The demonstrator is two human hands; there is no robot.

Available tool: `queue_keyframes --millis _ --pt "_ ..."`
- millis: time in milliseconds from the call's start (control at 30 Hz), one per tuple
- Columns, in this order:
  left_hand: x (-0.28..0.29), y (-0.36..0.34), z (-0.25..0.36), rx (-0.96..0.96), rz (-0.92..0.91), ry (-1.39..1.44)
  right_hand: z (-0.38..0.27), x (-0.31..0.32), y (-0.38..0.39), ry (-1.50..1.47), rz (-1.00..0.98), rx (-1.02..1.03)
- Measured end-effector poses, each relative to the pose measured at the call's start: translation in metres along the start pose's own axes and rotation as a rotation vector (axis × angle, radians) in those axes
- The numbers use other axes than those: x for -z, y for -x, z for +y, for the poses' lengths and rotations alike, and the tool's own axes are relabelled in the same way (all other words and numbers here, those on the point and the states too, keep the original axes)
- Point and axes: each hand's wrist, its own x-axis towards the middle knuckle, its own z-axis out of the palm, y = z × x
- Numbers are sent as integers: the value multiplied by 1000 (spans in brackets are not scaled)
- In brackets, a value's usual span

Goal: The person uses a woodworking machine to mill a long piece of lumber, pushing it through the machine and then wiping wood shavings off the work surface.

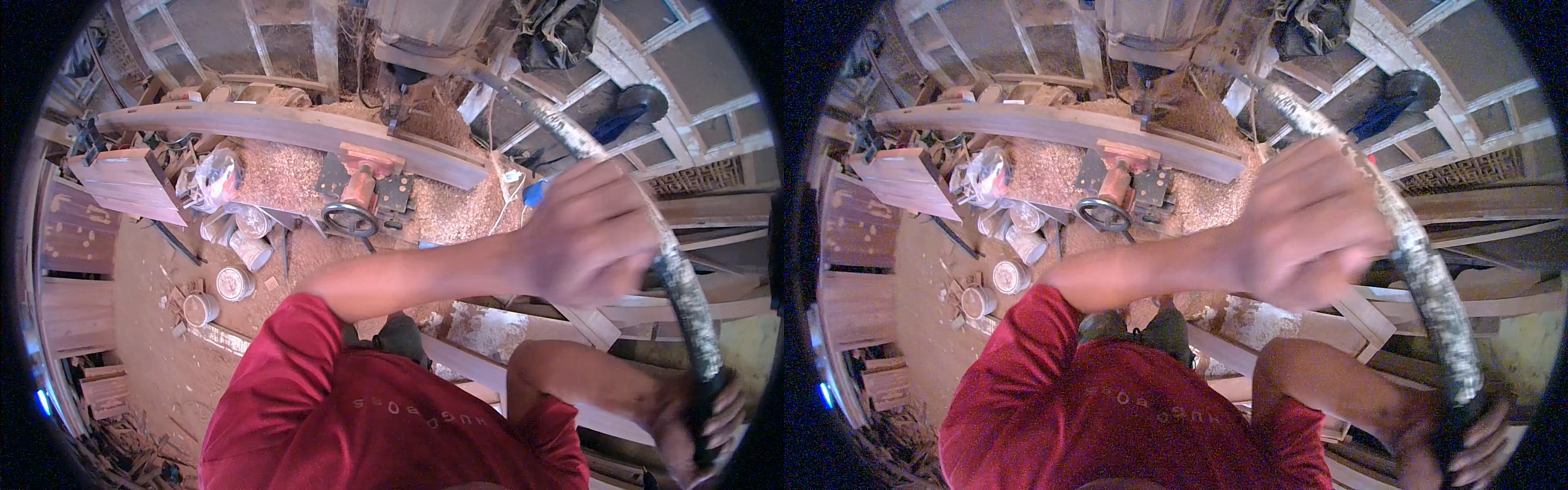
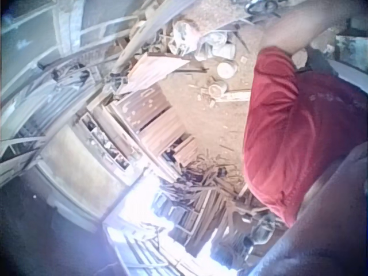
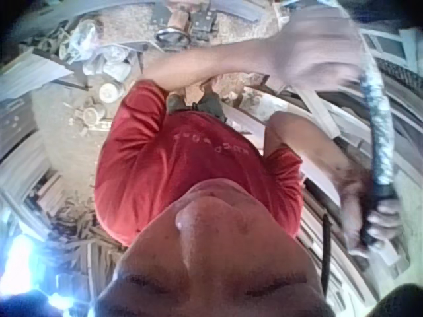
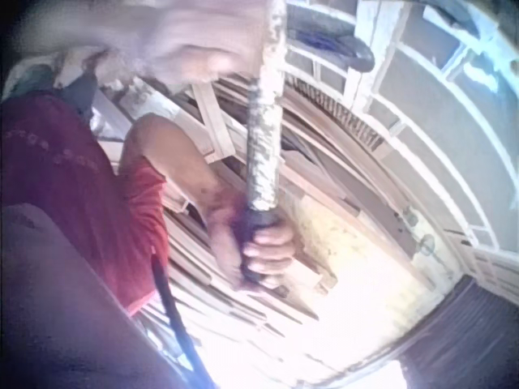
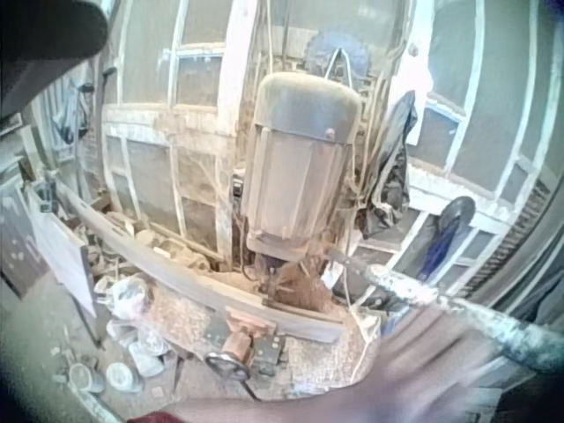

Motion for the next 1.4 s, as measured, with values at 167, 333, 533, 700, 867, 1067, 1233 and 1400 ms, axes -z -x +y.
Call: queue_keyframes --millis 167,333,533,700,867,1067,1233,1400 --pt "-75 -58 38 197 -413 155 -36 16 62 15 6 40" --pt "-58 -21 54 410 -1172 124 -80 52 132 12 29 -128" --pt "-60 -4 56 380 -1129 114 -118 73 103 37 -141 -660" --pt "-59 5 53 332 -1001 86 -107 13 19 1018 -585 -1629" --pt "-59 15 57 277 -911 132 -91 -15 14 1166 -926 -1944" --pt "-50 45 63 237 -958 67 -91 4 66 1180 -991 -1622" --pt "-50 80 60 284 -1270 130 -110 34 120 1067 -968 -1625" --pt "-42 128 61 296 -1449 51 -126 56 193 1091 -1001 -1455"
